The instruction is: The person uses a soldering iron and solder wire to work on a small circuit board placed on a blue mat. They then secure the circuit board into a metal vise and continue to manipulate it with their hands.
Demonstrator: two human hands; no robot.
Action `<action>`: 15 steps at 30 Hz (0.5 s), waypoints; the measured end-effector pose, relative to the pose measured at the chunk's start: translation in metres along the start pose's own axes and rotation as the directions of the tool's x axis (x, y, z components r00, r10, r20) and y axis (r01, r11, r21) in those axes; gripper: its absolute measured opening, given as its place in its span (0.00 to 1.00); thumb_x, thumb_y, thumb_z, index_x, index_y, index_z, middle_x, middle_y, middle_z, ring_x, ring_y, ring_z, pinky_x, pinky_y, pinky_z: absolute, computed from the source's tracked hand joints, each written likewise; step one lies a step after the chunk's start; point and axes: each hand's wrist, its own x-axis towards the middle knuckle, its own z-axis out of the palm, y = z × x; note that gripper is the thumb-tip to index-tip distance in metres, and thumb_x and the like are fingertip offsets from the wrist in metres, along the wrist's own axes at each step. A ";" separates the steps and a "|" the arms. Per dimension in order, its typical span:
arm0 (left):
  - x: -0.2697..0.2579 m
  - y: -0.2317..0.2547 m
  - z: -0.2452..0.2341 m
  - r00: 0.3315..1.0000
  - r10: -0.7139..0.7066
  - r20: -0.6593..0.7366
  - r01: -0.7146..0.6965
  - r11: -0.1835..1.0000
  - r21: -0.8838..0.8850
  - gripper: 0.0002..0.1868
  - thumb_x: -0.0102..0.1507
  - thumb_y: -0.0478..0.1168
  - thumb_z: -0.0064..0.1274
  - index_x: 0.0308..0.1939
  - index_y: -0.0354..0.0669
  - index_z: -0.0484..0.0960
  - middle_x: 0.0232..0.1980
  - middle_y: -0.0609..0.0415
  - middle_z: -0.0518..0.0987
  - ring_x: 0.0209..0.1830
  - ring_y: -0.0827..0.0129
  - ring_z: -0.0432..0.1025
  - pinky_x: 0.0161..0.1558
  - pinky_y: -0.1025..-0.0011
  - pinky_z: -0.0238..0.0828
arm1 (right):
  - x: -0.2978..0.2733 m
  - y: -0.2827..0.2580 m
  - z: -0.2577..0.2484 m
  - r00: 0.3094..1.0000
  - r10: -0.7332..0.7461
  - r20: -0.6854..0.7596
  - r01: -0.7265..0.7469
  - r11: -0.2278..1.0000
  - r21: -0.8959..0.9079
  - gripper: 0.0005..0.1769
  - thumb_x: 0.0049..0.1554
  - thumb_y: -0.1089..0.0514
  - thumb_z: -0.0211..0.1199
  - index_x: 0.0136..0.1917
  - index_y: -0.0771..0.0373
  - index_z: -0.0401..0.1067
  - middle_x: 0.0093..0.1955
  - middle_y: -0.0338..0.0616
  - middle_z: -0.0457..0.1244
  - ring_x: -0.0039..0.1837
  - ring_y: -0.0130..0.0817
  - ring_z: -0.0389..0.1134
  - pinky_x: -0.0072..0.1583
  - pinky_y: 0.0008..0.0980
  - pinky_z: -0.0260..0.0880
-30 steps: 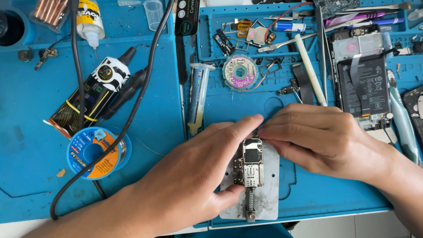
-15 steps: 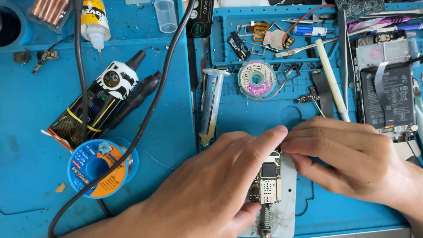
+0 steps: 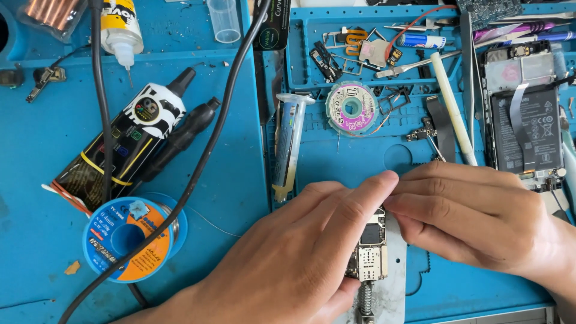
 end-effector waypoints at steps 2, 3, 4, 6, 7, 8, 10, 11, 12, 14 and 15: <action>0.000 -0.001 0.000 1.000 0.006 -0.005 -0.006 1.000 0.000 0.58 0.51 0.30 0.69 0.77 0.31 0.48 0.66 0.36 0.74 0.66 0.43 0.67 0.62 0.51 0.68 | 0.000 0.001 -0.001 1.000 -0.007 0.014 0.007 1.000 -0.008 0.11 0.58 0.60 0.60 0.48 0.73 0.73 0.44 0.49 0.68 0.44 0.50 0.72 0.48 0.40 0.77; 0.001 -0.001 0.000 1.000 0.012 -0.007 -0.012 1.000 0.001 0.58 0.50 0.30 0.70 0.77 0.30 0.49 0.66 0.36 0.74 0.66 0.43 0.67 0.63 0.52 0.68 | -0.001 0.001 -0.001 1.000 -0.014 0.027 0.014 1.000 -0.014 0.11 0.59 0.60 0.60 0.48 0.73 0.73 0.44 0.50 0.68 0.45 0.50 0.72 0.48 0.41 0.77; 0.001 0.000 -0.001 1.000 0.012 -0.007 -0.012 1.000 0.000 0.58 0.50 0.30 0.70 0.77 0.30 0.49 0.66 0.36 0.74 0.66 0.43 0.67 0.63 0.52 0.68 | -0.001 0.000 -0.001 1.000 -0.012 0.028 0.013 1.000 -0.014 0.11 0.59 0.60 0.60 0.48 0.73 0.73 0.44 0.50 0.68 0.45 0.50 0.72 0.48 0.41 0.77; 0.002 0.000 -0.002 1.000 0.021 -0.015 -0.021 1.000 -0.013 0.58 0.47 0.28 0.70 0.76 0.27 0.50 0.67 0.36 0.74 0.66 0.43 0.66 0.63 0.53 0.68 | -0.001 0.000 -0.001 0.999 -0.003 0.040 0.004 1.000 -0.010 0.13 0.59 0.58 0.60 0.49 0.73 0.74 0.45 0.51 0.68 0.45 0.52 0.71 0.48 0.42 0.76; 0.001 0.000 -0.001 1.000 0.023 -0.014 -0.023 1.000 -0.014 0.58 0.47 0.28 0.70 0.76 0.27 0.50 0.67 0.36 0.74 0.66 0.43 0.66 0.63 0.53 0.68 | 0.001 0.000 -0.001 0.999 -0.002 0.040 0.002 1.000 -0.011 0.13 0.59 0.58 0.60 0.49 0.73 0.74 0.45 0.51 0.68 0.45 0.52 0.71 0.48 0.42 0.76; 0.001 -0.001 0.000 0.999 0.024 -0.024 -0.024 1.000 -0.006 0.57 0.47 0.28 0.69 0.75 0.27 0.51 0.66 0.36 0.74 0.66 0.43 0.66 0.63 0.54 0.67 | 0.003 0.001 -0.001 0.999 -0.023 0.036 0.023 1.000 0.003 0.14 0.59 0.57 0.58 0.49 0.73 0.74 0.44 0.52 0.67 0.44 0.52 0.70 0.47 0.41 0.76; 0.001 -0.001 0.000 0.999 0.027 -0.033 -0.027 1.000 0.000 0.57 0.46 0.27 0.68 0.74 0.26 0.52 0.66 0.36 0.74 0.65 0.43 0.67 0.63 0.54 0.67 | 0.004 0.002 -0.001 0.999 -0.044 0.032 0.044 0.999 0.016 0.15 0.60 0.57 0.56 0.49 0.74 0.74 0.44 0.53 0.66 0.43 0.51 0.70 0.47 0.40 0.76; 0.001 -0.001 0.000 0.999 0.031 -0.034 -0.030 1.000 0.008 0.57 0.45 0.28 0.69 0.74 0.26 0.52 0.66 0.36 0.74 0.66 0.44 0.66 0.63 0.55 0.67 | 0.004 0.003 0.000 0.998 -0.050 0.029 0.049 0.999 0.021 0.15 0.60 0.57 0.56 0.49 0.73 0.74 0.45 0.53 0.67 0.43 0.52 0.69 0.46 0.39 0.75; 0.002 -0.001 0.000 0.999 0.035 -0.034 -0.034 0.999 0.016 0.58 0.45 0.28 0.70 0.74 0.25 0.52 0.66 0.37 0.74 0.66 0.44 0.66 0.64 0.56 0.67 | 0.004 0.004 0.000 0.998 -0.055 0.027 0.054 0.998 0.025 0.16 0.60 0.57 0.55 0.50 0.73 0.74 0.45 0.53 0.67 0.42 0.53 0.68 0.46 0.39 0.75; 0.002 -0.003 0.000 1.000 0.022 -0.016 -0.022 1.000 0.015 0.58 0.46 0.30 0.69 0.75 0.26 0.51 0.66 0.37 0.74 0.67 0.44 0.65 0.64 0.57 0.66 | 0.003 0.004 0.001 0.999 -0.043 0.026 0.042 0.999 0.030 0.16 0.60 0.56 0.56 0.49 0.73 0.74 0.45 0.52 0.67 0.42 0.53 0.68 0.46 0.40 0.74; 0.002 -0.003 0.001 1.000 0.008 0.002 -0.008 1.000 0.015 0.57 0.48 0.31 0.67 0.76 0.27 0.50 0.65 0.37 0.75 0.67 0.44 0.64 0.63 0.57 0.65 | 0.002 0.005 0.001 0.999 -0.031 0.025 0.030 0.999 0.036 0.16 0.60 0.55 0.56 0.49 0.72 0.74 0.45 0.52 0.66 0.41 0.53 0.67 0.45 0.41 0.74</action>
